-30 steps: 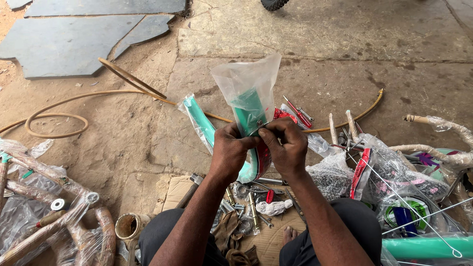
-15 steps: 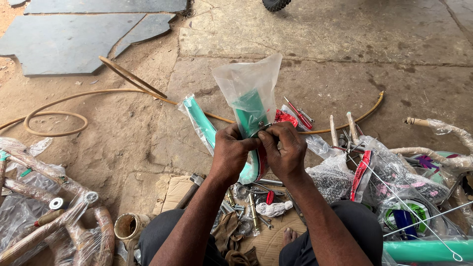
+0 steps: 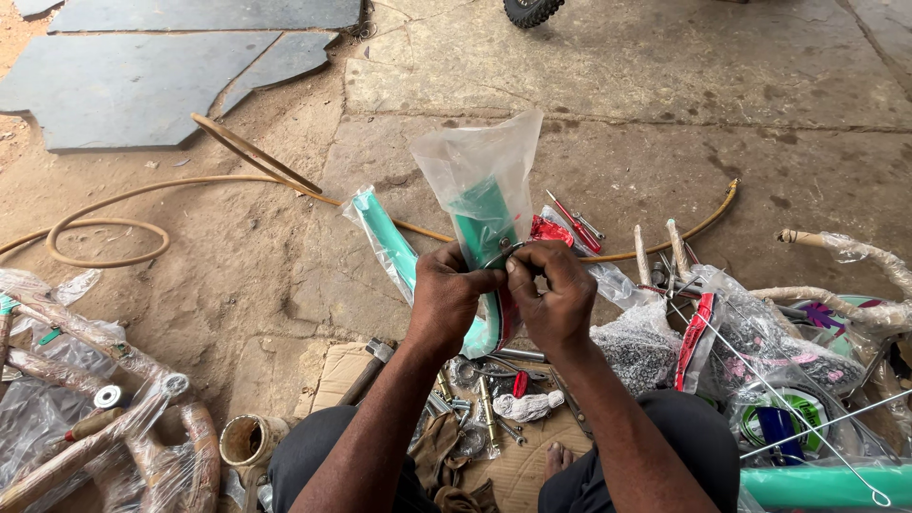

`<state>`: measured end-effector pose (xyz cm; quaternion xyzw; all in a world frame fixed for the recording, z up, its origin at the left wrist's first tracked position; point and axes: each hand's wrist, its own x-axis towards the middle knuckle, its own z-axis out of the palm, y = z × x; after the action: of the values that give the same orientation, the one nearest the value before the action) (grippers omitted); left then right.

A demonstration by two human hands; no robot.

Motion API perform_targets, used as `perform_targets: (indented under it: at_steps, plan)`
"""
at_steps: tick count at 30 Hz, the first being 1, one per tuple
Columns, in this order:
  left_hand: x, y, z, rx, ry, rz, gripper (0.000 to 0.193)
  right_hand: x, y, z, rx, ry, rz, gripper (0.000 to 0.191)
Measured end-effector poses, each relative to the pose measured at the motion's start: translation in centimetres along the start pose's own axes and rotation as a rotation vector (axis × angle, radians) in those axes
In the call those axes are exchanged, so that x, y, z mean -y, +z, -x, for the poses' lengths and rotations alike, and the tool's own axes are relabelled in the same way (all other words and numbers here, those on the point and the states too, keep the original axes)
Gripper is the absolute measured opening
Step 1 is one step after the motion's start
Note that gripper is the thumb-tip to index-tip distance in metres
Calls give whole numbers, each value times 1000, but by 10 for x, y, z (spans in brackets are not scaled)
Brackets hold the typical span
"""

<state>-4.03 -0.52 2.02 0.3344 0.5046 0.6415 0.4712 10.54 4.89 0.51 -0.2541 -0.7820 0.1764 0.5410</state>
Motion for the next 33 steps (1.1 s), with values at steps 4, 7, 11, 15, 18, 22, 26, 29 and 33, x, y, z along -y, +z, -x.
perform_targets:
  at_steps: [4,7,11,15,18,22,26,29,33]
  plan:
    - [-1,-2,1,-6,-1,16,22,-2,-4,-2,53,128,-33,11]
    - [-2,-2,1,-22,-1,18,23,-5,-2,-2,45,-19,-13,9]
    - [-2,-1,2,-31,-19,7,21,-9,3,-2,53,-65,35,9]
    - [-3,-1,0,-32,-30,16,21,-7,3,-3,60,9,34,9]
    - [-4,-1,-1,-30,-9,19,21,-3,2,-5,36,48,-77,12]
    - [-3,-1,1,-16,-5,36,21,-1,3,-7,-21,-86,-18,11]
    - [-1,-2,1,13,-12,30,20,-5,5,-6,17,-91,28,14]
    - [0,-3,1,14,-23,22,20,-7,6,-5,18,-73,51,17]
    - [-1,-2,0,10,-12,90,22,-2,4,-5,37,-137,105,18]
